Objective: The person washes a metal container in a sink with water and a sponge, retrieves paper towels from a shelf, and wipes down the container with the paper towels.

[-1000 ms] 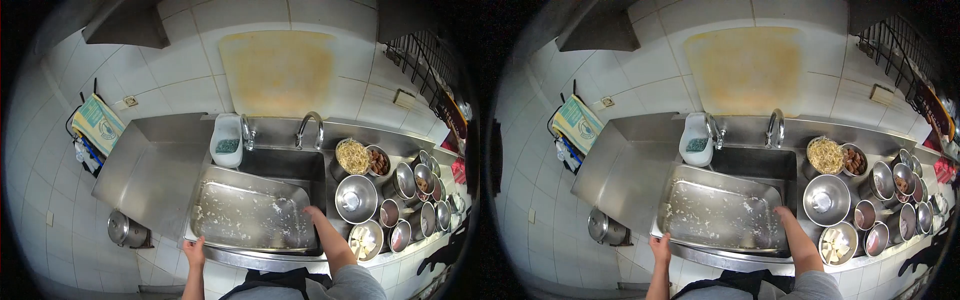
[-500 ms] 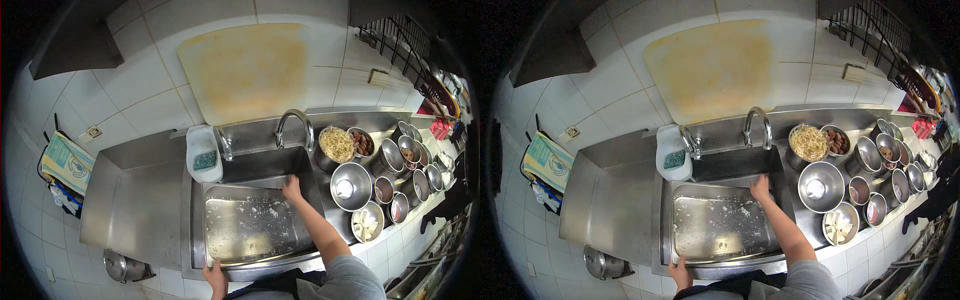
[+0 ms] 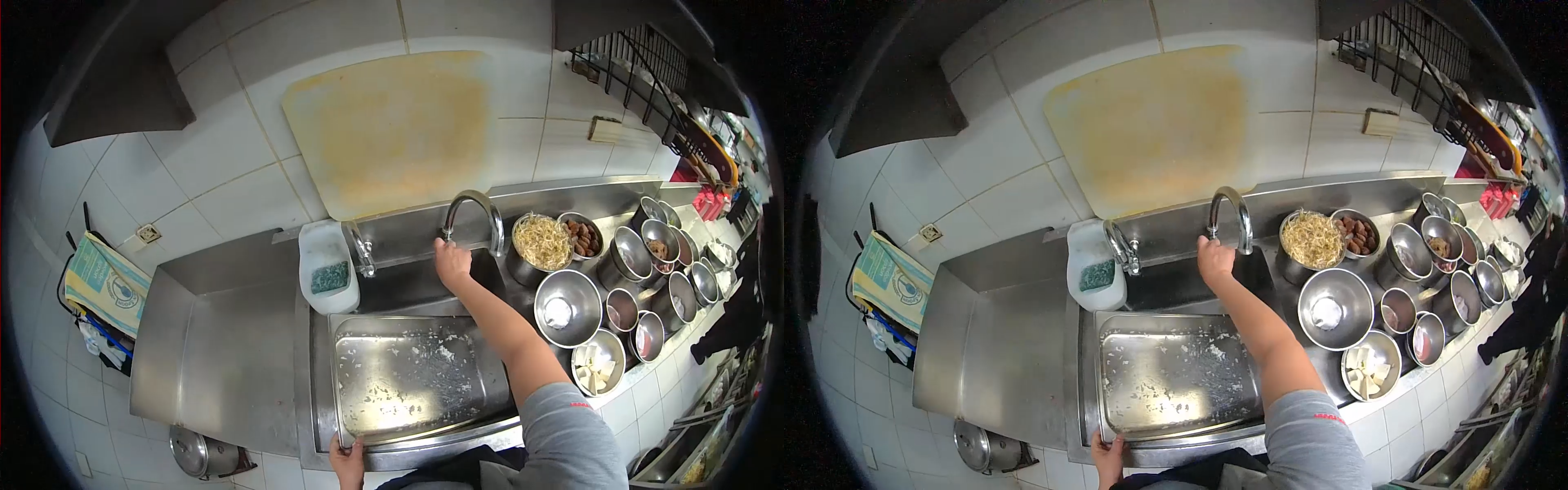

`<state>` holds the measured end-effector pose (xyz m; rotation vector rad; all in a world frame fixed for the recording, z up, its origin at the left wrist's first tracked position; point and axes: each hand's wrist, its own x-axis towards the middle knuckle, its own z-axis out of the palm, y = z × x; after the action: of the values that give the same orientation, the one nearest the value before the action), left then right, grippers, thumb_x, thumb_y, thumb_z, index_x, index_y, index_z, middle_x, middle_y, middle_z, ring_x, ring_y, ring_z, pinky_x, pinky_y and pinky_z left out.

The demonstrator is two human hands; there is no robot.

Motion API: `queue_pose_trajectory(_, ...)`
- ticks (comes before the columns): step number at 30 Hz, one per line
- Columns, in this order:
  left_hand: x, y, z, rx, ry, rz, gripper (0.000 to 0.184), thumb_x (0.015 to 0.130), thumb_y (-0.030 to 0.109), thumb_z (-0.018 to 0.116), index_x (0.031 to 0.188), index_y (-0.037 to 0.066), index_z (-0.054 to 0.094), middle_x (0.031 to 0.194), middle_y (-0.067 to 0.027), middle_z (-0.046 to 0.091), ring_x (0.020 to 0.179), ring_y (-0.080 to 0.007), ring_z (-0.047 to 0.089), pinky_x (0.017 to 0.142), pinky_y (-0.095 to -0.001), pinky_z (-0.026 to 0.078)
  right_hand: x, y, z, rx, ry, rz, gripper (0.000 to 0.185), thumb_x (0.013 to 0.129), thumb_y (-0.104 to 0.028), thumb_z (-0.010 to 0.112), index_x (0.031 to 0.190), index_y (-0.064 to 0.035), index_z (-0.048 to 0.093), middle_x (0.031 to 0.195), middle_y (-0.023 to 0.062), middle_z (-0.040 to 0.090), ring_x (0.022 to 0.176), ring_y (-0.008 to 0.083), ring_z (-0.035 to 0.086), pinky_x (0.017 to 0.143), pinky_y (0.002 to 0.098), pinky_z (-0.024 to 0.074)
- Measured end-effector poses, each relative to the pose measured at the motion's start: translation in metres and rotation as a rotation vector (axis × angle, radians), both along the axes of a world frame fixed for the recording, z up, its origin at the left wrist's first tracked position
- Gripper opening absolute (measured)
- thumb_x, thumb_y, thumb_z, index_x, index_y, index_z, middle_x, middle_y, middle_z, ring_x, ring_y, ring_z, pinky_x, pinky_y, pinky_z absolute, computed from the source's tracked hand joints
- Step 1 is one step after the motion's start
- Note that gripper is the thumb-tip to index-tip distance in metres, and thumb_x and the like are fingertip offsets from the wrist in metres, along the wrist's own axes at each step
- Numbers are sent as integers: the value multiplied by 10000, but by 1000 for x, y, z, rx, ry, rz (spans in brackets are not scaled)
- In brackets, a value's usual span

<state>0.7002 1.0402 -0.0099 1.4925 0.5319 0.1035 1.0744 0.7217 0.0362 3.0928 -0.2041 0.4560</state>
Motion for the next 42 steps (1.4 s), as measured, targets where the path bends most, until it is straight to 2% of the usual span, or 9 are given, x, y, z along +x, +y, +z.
queue_pose_trajectory(11,21,23,28,347,56,-296,374,783,5,545,1146,-68,494,1030,-156,613,949,-195,584,859,-296,437,-167,-5,186,531,7,848,86,745,-88,609,784,-13,597,785,167,592,781,329,588,691,407,477)
queue_pose_trajectory(16,27,29,20,539,101,-232,498,753,19,610,1227,19,459,1069,-180,505,957,-267,534,843,-343,440,-160,-42,244,540,-525,434,168,863,-146,538,931,1,584,756,161,565,680,298,548,641,374,444)
queue_pose_trajectory(20,33,24,42,642,-64,-158,492,737,8,608,1210,26,469,1047,-166,495,973,-291,512,874,-368,411,-133,-73,196,731,-98,343,430,962,-339,362,1020,35,565,858,185,626,807,260,605,731,364,462)
queue_pose_trajectory(22,36,20,51,723,-116,-115,476,736,6,604,1195,23,479,1068,-169,491,998,-308,501,892,-375,396,-140,-37,197,1198,20,382,425,961,-328,368,1024,44,562,825,186,622,831,252,605,754,367,458)
queue_pose_trajectory(28,44,18,55,688,-150,-89,430,734,-1,598,1155,21,514,1102,-176,486,1047,-325,486,915,-377,380,-95,43,168,1166,198,599,343,962,-177,359,1207,20,496,1078,75,611,998,172,574,816,310,460)
queue_pose_trajectory(34,46,11,56,711,-145,-87,401,739,-25,592,1131,48,541,1100,-149,479,1044,-270,491,924,-337,375,-67,64,91,1947,565,334,196,884,-59,395,813,-32,575,692,77,567,583,163,537,513,262,452)
queue_pose_trajectory(36,46,12,56,683,-166,-72,383,734,-5,600,1110,50,553,1098,-169,490,1048,-304,490,917,-357,380,-47,64,54,2180,802,368,233,869,-87,372,644,-100,433,581,22,455,437,109,371,359,249,276)
queue_pose_trajectory(40,44,19,50,716,-155,-76,396,737,41,609,1125,36,531,1095,-201,488,1043,-350,485,914,-388,381,-55,123,59,1765,628,287,147,789,-81,442,668,-96,524,537,7,451,445,112,424,344,263,295)
queue_pose_trajectory(42,45,19,33,752,-170,-85,413,741,45,608,1143,34,515,1097,-203,483,1042,-354,483,912,-389,383,-35,161,40,1025,242,658,152,716,-125,587,781,9,622,614,152,609,525,342,570,558,397,496)
